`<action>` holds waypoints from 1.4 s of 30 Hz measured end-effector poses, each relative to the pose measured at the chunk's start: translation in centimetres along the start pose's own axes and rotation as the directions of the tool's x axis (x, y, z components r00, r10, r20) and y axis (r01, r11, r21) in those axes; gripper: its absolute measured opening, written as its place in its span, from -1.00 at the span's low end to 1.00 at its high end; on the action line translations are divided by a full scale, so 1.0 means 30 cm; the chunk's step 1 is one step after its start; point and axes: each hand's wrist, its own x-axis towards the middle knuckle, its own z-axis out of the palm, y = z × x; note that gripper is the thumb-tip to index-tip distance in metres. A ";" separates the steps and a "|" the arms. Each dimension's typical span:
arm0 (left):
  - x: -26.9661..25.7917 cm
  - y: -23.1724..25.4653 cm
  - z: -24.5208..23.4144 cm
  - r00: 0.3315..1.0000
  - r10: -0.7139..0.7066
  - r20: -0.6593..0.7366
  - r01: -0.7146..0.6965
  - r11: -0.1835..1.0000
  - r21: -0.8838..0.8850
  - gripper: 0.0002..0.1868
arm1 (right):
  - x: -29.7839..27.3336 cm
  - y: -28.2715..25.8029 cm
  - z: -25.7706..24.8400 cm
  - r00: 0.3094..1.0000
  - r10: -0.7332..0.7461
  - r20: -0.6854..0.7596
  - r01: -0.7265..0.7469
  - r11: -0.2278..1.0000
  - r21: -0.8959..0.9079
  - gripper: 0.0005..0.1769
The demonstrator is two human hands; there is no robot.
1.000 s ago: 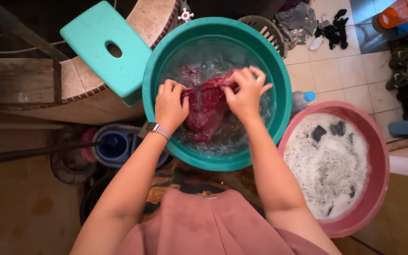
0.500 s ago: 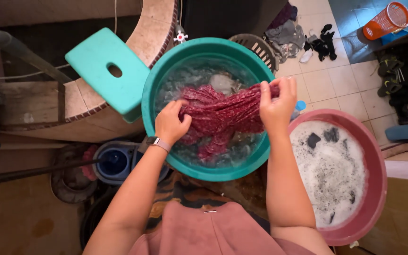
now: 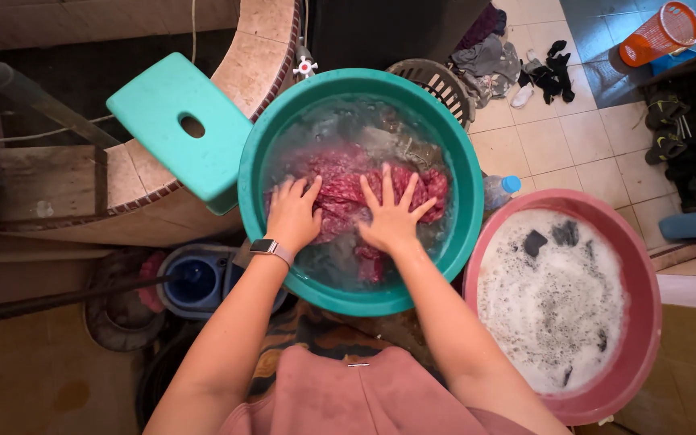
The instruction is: Hand washing clothes in plastic basins with soap and water.
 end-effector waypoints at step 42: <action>-0.007 0.030 -0.013 0.925 -0.194 0.326 0.192 0.981 0.036 -0.40 | 0.246 -0.106 0.405 0.954 -0.225 -0.198 0.226 0.974 -0.018 -0.08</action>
